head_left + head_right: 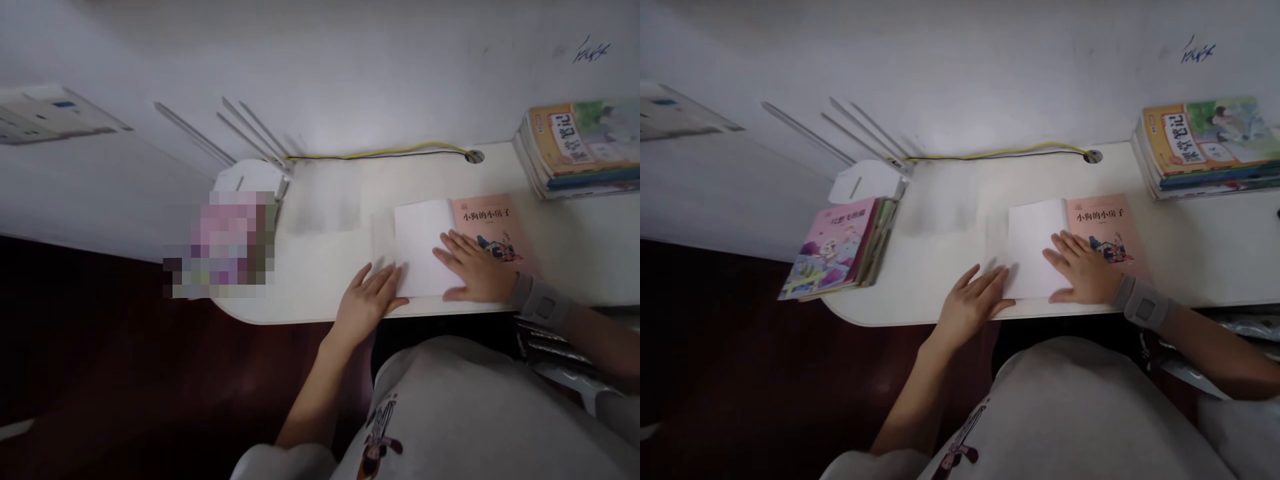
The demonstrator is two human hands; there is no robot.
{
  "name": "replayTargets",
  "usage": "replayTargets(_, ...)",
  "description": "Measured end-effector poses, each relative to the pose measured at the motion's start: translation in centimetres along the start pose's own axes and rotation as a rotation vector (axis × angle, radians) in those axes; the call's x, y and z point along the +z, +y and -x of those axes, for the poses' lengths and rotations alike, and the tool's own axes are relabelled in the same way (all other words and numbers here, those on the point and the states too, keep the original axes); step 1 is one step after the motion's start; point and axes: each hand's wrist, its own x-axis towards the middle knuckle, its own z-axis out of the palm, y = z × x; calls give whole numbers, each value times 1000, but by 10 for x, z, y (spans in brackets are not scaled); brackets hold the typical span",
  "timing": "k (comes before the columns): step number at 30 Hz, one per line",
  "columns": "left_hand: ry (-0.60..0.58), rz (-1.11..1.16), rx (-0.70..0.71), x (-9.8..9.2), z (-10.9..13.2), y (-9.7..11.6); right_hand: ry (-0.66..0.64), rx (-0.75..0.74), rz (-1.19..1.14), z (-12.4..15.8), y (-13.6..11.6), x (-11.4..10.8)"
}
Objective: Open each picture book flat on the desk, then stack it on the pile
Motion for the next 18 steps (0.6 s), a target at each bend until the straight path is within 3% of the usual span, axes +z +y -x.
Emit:
replayTargets(3, 210, -105, 133, -20, -17, 10, 102, 100, -37, 3, -24, 5)
replayTargets(7, 547, -131, 147, -32, -46, 36, 314, 289, -127, 13, -40, 14)
replayTargets(10, 988, 95, 106, -24, -61, 39, 380, 306, -309, 30, -32, 15)
replayTargets(12, 1131, 338, -16, -12, -62, 30, 356, 281, -437, 43, -19, 11)
replayTargets(13, 1095, 446, -115, -5, -60, 22, 337, 270, -488, 50, -11, 8)
replayTargets(14, 971, 537, -230, 2, -57, 12, 318, 259, -531, 55, -3, 4)
replayTargets(16, 609, 667, -413, 16, -51, -8, 284, 261, -599, 65, 14, -5)
replayTargets(18, 221, 818, -496, 24, -51, -24, 266, 308, -645, 73, 29, -14)
